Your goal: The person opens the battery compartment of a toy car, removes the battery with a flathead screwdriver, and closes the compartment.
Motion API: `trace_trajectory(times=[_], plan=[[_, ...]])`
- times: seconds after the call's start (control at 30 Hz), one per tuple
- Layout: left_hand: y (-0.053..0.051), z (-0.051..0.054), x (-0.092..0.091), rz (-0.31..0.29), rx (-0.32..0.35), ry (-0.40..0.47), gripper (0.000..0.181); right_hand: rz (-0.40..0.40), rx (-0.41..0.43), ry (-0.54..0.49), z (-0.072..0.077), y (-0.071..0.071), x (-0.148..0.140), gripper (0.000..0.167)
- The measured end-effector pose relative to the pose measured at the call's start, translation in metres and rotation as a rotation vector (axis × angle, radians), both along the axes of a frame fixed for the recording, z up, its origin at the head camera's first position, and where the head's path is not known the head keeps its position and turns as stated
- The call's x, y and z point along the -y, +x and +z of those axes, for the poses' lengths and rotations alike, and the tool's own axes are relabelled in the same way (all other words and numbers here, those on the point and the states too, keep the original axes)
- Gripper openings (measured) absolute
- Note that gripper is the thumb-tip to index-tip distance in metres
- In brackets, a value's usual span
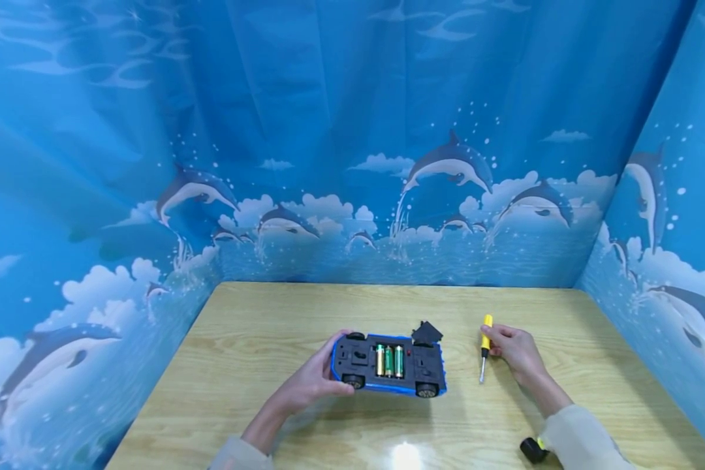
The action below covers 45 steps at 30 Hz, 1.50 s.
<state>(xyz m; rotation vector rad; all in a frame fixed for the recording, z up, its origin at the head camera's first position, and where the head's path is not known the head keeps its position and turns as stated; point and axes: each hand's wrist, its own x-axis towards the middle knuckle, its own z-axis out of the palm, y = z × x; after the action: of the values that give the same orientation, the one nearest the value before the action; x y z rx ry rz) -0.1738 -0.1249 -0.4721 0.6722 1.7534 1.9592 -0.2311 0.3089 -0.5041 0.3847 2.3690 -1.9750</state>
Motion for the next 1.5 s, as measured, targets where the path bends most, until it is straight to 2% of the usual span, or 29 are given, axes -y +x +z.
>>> trace_trajectory(times=[0.37,0.67,1.1,1.5], plan=[[0.000,0.000,-0.001,0.005,0.000,-0.006,0.106,-0.019,-0.049,0.106,-0.009,-0.006,0.002,0.053],[0.000,0.001,-0.001,0.005,0.009,-0.003,0.106,-0.012,-0.055,0.235,-0.008,-0.009,0.006,0.050],[0.001,0.000,-0.002,0.003,-0.001,0.000,0.103,-0.009,-0.035,0.378,-0.008,-0.014,0.014,0.046],[0.000,-0.001,-0.001,0.016,-0.020,-0.018,0.106,-0.045,0.012,0.443,-0.007,-0.016,0.018,0.047]])
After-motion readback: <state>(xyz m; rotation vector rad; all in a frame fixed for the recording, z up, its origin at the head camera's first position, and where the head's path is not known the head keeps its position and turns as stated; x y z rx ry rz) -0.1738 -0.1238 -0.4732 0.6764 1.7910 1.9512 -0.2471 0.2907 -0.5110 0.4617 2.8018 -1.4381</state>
